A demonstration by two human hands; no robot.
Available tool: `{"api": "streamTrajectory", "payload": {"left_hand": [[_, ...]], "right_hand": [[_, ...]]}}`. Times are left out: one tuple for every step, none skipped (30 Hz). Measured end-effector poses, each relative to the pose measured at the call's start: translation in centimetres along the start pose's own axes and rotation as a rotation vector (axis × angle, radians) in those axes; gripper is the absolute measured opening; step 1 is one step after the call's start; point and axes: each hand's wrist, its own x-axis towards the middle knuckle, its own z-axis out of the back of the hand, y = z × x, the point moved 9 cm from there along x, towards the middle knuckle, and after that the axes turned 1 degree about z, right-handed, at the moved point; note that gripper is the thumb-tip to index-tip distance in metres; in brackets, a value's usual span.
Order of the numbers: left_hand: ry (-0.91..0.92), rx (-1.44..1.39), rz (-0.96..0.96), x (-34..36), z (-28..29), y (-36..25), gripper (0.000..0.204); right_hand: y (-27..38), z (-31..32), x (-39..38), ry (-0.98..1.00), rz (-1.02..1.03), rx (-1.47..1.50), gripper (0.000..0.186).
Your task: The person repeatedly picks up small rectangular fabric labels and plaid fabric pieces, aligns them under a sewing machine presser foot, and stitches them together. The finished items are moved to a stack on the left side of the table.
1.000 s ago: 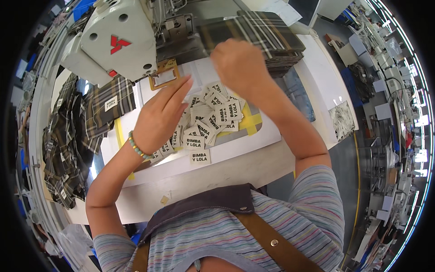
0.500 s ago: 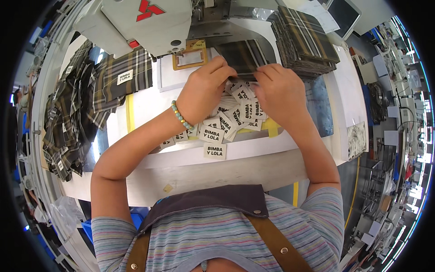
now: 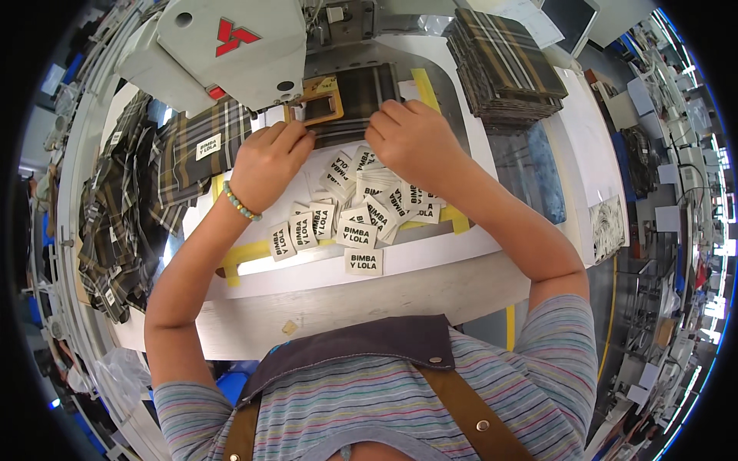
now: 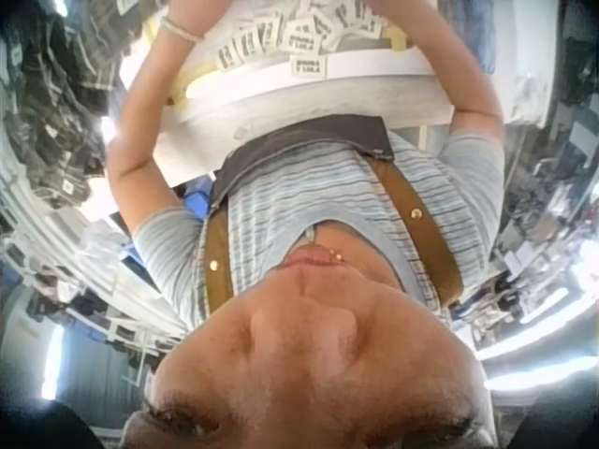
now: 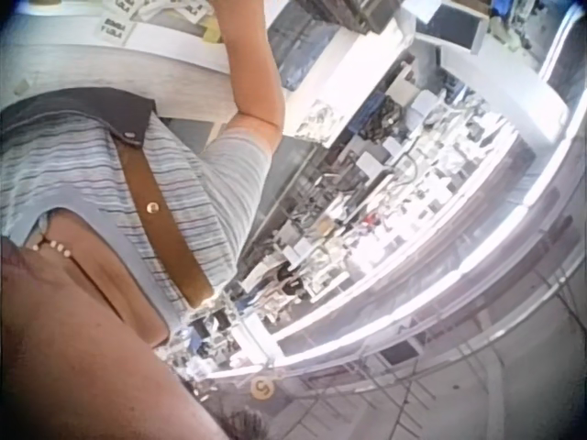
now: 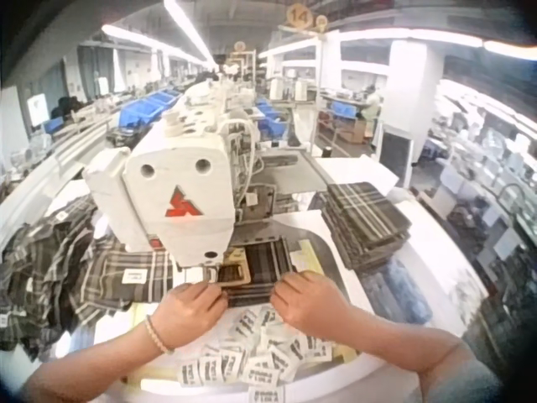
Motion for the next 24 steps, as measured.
{"api": "streamTrajectory", "payload": {"left_hand": [[0.017,0.029,-0.015,-0.4,-0.1,0.1,0.018],[0.058,0.065,-0.021,-1.0,-0.4,0.2,0.019],[0.100,0.101,-0.027,-1.6,-0.6,0.4,0.019],[0.141,0.137,-0.034,-2.1,-0.9,0.6,0.019],[0.154,0.163,-0.018,-2.7,-1.0,1.1,0.019],[0.168,0.190,-0.002,-3.2,-1.2,1.7,0.018],[0.183,0.217,0.014,-3.7,-1.2,2.1,0.018],[0.221,0.203,0.034,-4.0,-0.9,2.3,0.026],[0.213,0.192,0.053,-4.2,-0.2,2.2,0.030],[0.207,0.182,0.072,-4.5,0.7,2.0,0.034],[0.197,0.171,0.087,-4.7,1.4,1.8,0.037],[0.237,0.108,0.137,-5.4,1.6,1.9,0.043],[0.213,0.041,0.174,-5.6,2.0,1.7,0.043],[0.189,-0.024,0.210,-5.7,2.2,1.6,0.043],[0.164,-0.089,0.246,-5.8,2.5,1.5,0.043],[0.184,-0.140,0.280,-6.0,2.3,1.2,0.045],[0.185,-0.148,0.294,-6.3,2.1,1.1,0.047],[0.186,-0.157,0.307,-6.6,1.9,1.1,0.048],[0.186,-0.166,0.319,-6.8,1.7,1.1,0.049],[0.188,-0.167,0.333,-6.9,1.7,1.2,0.049],[0.190,-0.169,0.346,-7.0,1.8,1.4,0.049],[0.191,-0.171,0.358,-7.1,1.7,1.6,0.049],[0.184,-0.169,0.351,-7.2,1.8,1.6,0.047],[0.177,-0.168,0.343,-7.2,1.9,1.6,0.046]], "right_hand": [[0.1,-0.6,0.5,-0.003,0.023,0.018,0.008],[0.3,-1.3,0.9,-0.002,0.047,0.039,0.008],[0.4,-1.7,1.1,-0.001,0.070,0.061,0.007],[0.0,-2.2,1.2,0.036,0.050,0.072,0.008],[-0.2,-2.7,1.3,0.074,0.032,0.088,0.009],[-0.4,-3.2,1.3,0.113,0.015,0.105,0.010],[-1.0,-3.3,1.2,0.113,-0.028,0.153,0.013],[-1.8,-3.1,0.6,0.122,-0.074,0.199,0.016],[-2.5,-2.8,0.3,0.127,-0.119,0.246,0.019],[-3.3,-3.1,-0.2,0.266,-0.203,0.307,0.025],[-3.7,-2.6,-0.7,0.273,-0.238,0.363,0.026],[-4.1,-2.3,-1.1,0.278,-0.273,0.419,0.028],[-4.4,-2.2,-1.6,0.284,-0.307,0.475,0.029],[-4.3,-2.2,-1.8,0.280,-0.285,0.471,0.032],[-4.2,-2.3,-2.2,0.277,-0.262,0.466,0.035],[-4.0,-2.5,-2.5,0.274,-0.240,0.461,0.038],[-3.5,-2.9,-2.8,0.285,-0.232,0.463,0.039],[-2.9,-3.4,-3.1,0.296,-0.224,0.465,0.040],[-2.4,-3.6,-3.2,0.307,-0.217,0.467,0.042],[-2.2,-3.8,-3.1,0.322,-0.223,0.468,0.043],[-2.1,-4.0,-3.0,0.337,-0.229,0.470,0.045],[-2.1,-4.2,-3.0,0.352,-0.236,0.471,0.047],[-2.3,-4.2,-2.9,0.360,-0.240,0.486,0.048],[-2.5,-4.2,-2.9,0.369,-0.244,0.500,0.048]]}}
